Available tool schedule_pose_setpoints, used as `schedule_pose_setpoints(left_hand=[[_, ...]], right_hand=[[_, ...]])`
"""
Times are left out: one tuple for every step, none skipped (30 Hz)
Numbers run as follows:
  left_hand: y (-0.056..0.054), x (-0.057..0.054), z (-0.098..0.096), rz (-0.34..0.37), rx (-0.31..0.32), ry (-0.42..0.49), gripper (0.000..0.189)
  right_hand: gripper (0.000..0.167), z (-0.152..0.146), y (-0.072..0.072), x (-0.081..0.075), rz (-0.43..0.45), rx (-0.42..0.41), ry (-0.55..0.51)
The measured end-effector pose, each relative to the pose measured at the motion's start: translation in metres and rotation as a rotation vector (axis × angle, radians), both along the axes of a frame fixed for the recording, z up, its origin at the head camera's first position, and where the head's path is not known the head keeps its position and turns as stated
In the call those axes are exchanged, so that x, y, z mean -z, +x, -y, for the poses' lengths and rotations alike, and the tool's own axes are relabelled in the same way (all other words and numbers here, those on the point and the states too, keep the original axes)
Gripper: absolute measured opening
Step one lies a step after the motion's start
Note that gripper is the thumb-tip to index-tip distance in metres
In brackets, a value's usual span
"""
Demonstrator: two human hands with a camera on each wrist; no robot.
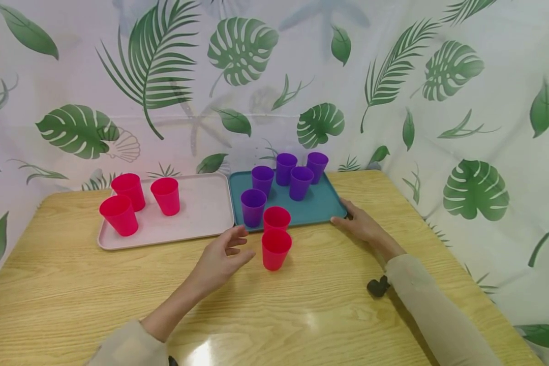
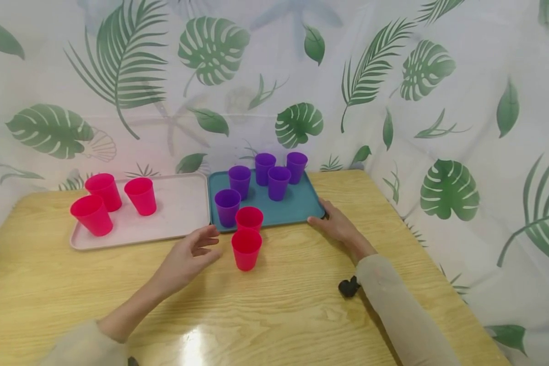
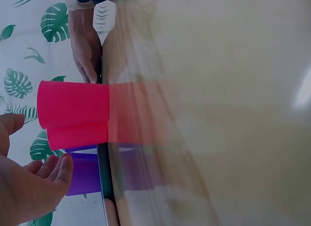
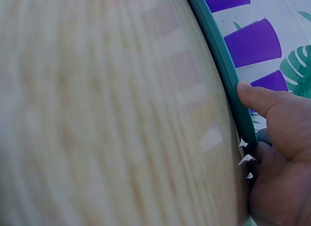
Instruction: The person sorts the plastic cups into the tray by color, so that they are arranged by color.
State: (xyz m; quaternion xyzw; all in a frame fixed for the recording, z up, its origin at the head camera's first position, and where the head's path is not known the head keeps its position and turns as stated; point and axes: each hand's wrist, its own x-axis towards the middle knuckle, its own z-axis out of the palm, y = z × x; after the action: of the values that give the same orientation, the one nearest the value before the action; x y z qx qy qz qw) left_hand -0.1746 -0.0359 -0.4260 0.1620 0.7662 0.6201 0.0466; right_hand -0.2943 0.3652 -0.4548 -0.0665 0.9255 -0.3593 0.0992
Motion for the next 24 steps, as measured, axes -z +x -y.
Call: schedule_pose_setpoints(left_hand=[[-0.001, 0.001, -0.003, 0.001, 0.003, 0.003, 0.061], [-0.001, 0.002, -0.006, -0.001, 0.007, 0.008, 0.061], [-0.001, 0.003, -0.009, -0.004, 0.01, 0.009, 0.061], [-0.001, 0.003, -0.012, -0.007, 0.013, 0.009, 0.06], [-0.002, 0.004, -0.015, -0.013, 0.012, 0.01, 0.06], [-0.001, 0.005, -0.017, -0.019, 0.011, 0.01, 0.06], [-0.002, 0.005, -0.02, -0.022, 0.007, 0.011, 0.06], [-0.002, 0.006, -0.023, -0.026, 0.0, 0.008, 0.061], [-0.003, 0.006, -0.025, -0.028, -0.007, 0.004, 0.062], [-0.003, 0.006, -0.028, -0.024, -0.013, 0.002, 0.063], [-0.004, 0.007, -0.03, -0.023, -0.015, 0.001, 0.063], [-0.005, 0.006, -0.033, -0.021, -0.015, -0.002, 0.064], [-0.006, 0.006, -0.036, -0.016, -0.015, -0.008, 0.064], [-0.006, 0.006, -0.038, -0.013, -0.014, -0.013, 0.065], [-0.007, 0.005, -0.04, -0.013, -0.013, -0.018, 0.065], [-0.007, 0.004, -0.043, -0.01, -0.014, -0.023, 0.066], [-0.007, 0.004, -0.045, -0.008, -0.016, -0.029, 0.066], [-0.007, 0.004, -0.046, -0.003, -0.022, -0.04, 0.068], [-0.006, 0.004, -0.048, 0.003, -0.028, -0.047, 0.069], [-0.006, 0.004, -0.049, 0.009, -0.033, -0.054, 0.07], [-0.005, 0.004, -0.05, 0.014, -0.04, -0.065, 0.072], [-0.005, 0.004, -0.05, 0.023, -0.045, -0.072, 0.073], [-0.004, 0.004, -0.051, 0.025, -0.049, -0.078, 0.073], [-0.004, 0.005, -0.052, 0.024, -0.053, -0.084, 0.073]], right_hand=[[0.086, 0.0, 0.0, 0.0, -0.001, 0.0, 0.0], [0.085, 0.0, 0.0, 0.0, -0.001, 0.0, -0.002], [0.085, 0.0, 0.0, 0.0, -0.002, -0.002, 0.001], [0.085, 0.0, 0.0, 0.0, -0.001, -0.002, -0.002], [0.085, 0.0, 0.001, 0.0, 0.0, -0.002, -0.005], [0.085, 0.0, 0.001, 0.0, 0.001, -0.001, -0.008], [0.085, 0.0, 0.001, 0.0, 0.001, -0.002, -0.01], [0.085, 0.0, 0.001, 0.0, 0.002, -0.003, -0.012], [0.085, 0.0, 0.001, 0.0, 0.002, -0.004, -0.012], [0.085, 0.0, 0.001, 0.0, 0.002, -0.003, -0.016], [0.085, 0.0, 0.001, -0.001, 0.001, -0.003, -0.016], [0.085, 0.0, 0.001, -0.001, 0.0, -0.002, -0.017], [0.085, 0.0, 0.001, -0.001, -0.002, -0.002, -0.014], [0.085, 0.0, 0.001, -0.001, -0.002, -0.001, -0.015], [0.085, 0.0, 0.001, -0.001, -0.003, -0.002, -0.016], [0.085, 0.0, 0.001, -0.001, -0.003, -0.002, -0.017], [0.085, 0.0, 0.001, 0.0, -0.001, -0.002, -0.018], [0.085, 0.0, 0.001, 0.0, 0.001, -0.002, -0.018], [0.085, 0.0, 0.001, 0.0, 0.003, -0.003, -0.018], [0.085, 0.0, 0.001, 0.0, 0.005, -0.003, -0.02], [0.085, 0.001, 0.001, -0.001, 0.006, -0.003, -0.018], [0.085, 0.001, 0.001, -0.001, 0.007, -0.001, -0.017], [0.085, 0.001, 0.001, -0.001, 0.008, -0.001, -0.017], [0.085, 0.001, 0.001, -0.001, 0.006, 0.0, -0.016]])
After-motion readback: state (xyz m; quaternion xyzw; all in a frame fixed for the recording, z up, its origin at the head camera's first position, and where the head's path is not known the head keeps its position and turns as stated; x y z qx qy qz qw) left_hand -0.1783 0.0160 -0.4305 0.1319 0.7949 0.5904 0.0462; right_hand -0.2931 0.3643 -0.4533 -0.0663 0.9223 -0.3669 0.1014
